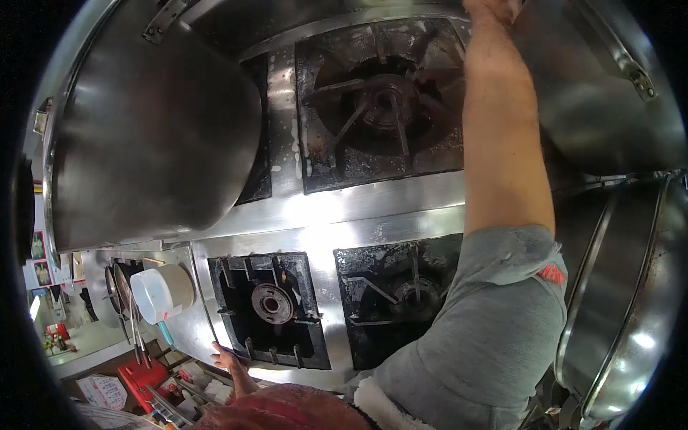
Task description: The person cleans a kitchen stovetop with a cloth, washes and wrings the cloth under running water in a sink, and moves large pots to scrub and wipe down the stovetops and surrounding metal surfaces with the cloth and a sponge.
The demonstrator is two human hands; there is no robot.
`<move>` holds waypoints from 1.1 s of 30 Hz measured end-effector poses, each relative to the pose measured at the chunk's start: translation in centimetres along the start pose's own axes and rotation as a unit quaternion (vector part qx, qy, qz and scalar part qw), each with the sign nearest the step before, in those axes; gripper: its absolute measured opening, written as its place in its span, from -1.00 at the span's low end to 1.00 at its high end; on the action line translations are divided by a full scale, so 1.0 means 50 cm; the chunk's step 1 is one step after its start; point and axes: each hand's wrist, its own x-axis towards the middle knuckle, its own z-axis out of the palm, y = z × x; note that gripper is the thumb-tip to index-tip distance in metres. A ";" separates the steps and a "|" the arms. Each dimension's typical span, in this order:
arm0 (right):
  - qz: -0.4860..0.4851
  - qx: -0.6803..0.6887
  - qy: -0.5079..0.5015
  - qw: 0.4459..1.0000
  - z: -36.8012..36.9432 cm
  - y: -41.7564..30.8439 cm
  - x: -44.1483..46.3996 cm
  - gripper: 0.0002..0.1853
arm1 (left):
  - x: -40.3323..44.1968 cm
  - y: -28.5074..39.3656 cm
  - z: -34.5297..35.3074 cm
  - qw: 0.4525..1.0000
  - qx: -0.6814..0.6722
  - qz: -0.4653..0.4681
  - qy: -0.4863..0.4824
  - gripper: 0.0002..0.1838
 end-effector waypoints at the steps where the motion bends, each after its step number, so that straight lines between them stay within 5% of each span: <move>1: -0.040 0.082 -0.088 0.992 -0.058 0.032 -0.005 -0.63 | 0.005 -0.003 0.005 0.999 0.032 0.000 0.005 0.06; 2: -0.198 -0.119 -0.115 0.966 0.089 0.073 0.080 -0.71 | 0.008 -0.004 0.011 1.000 0.007 -0.006 0.011 0.05; 5: -0.212 -0.068 -0.107 0.969 0.052 -0.010 0.001 -0.80 | -0.026 0.021 -0.015 0.999 0.033 -0.022 -0.025 0.05; 10: -0.413 0.096 -0.098 0.900 0.061 -0.310 -0.276 -0.80 | -0.041 0.023 -0.011 1.000 0.008 -0.003 0.013 0.03; 12: -0.486 0.041 -0.196 0.851 -0.123 -0.375 -0.401 -0.76 | -0.027 0.018 -0.001 0.999 0.044 -0.013 0.028 0.03; 13: -0.264 0.035 0.155 0.951 0.037 -0.456 -0.481 -0.71 | -0.036 0.024 -0.005 0.998 0.044 -0.019 0.029 0.03; 14: -0.492 -0.028 -0.118 0.862 -0.136 -0.427 -0.497 -0.66 | -0.056 0.042 -0.014 0.998 0.050 -0.025 0.015 0.03; 15: -0.495 -0.029 -0.121 0.860 -0.183 -0.421 -0.500 -0.66 | -0.078 0.059 -0.033 0.998 0.060 -0.032 0.001 0.03; 17: -0.607 -0.096 -0.188 0.766 -0.241 -0.419 -0.506 -0.63 | -0.093 0.066 -0.046 0.997 0.069 -0.040 -0.015 0.04; 19: -0.570 0.029 -0.122 0.812 -0.117 -0.420 -0.527 -0.74 | -0.057 0.041 -0.025 0.998 0.056 -0.007 0.005 0.04; 21: -0.708 0.254 -0.190 0.631 -0.153 -0.356 -0.542 -0.68 | -0.061 0.048 -0.020 0.998 0.067 -0.021 0.004 0.03; 23: -0.656 0.239 -0.257 0.668 -0.194 -0.304 -0.596 -0.76 | -0.074 0.060 -0.037 0.996 0.081 -0.024 0.001 0.03; 25: -0.717 0.029 -0.259 0.647 -0.304 -0.243 -0.642 -0.78 | -0.075 0.054 -0.041 0.997 0.068 -0.017 0.004 0.03; 27: -0.703 0.052 -0.379 0.600 -0.359 -0.191 -0.686 -0.79 | -0.114 0.080 -0.069 0.996 0.083 -0.030 -0.011 0.01; 29: -0.699 0.179 -0.378 0.580 -0.383 -0.133 -0.737 -0.77 | -0.072 0.048 -0.035 0.998 0.068 -0.017 0.010 0.00; 33: -0.669 0.179 -0.495 0.525 -0.469 -0.065 -0.740 -0.86 | -0.077 0.050 -0.038 0.998 0.062 -0.014 0.003 0.00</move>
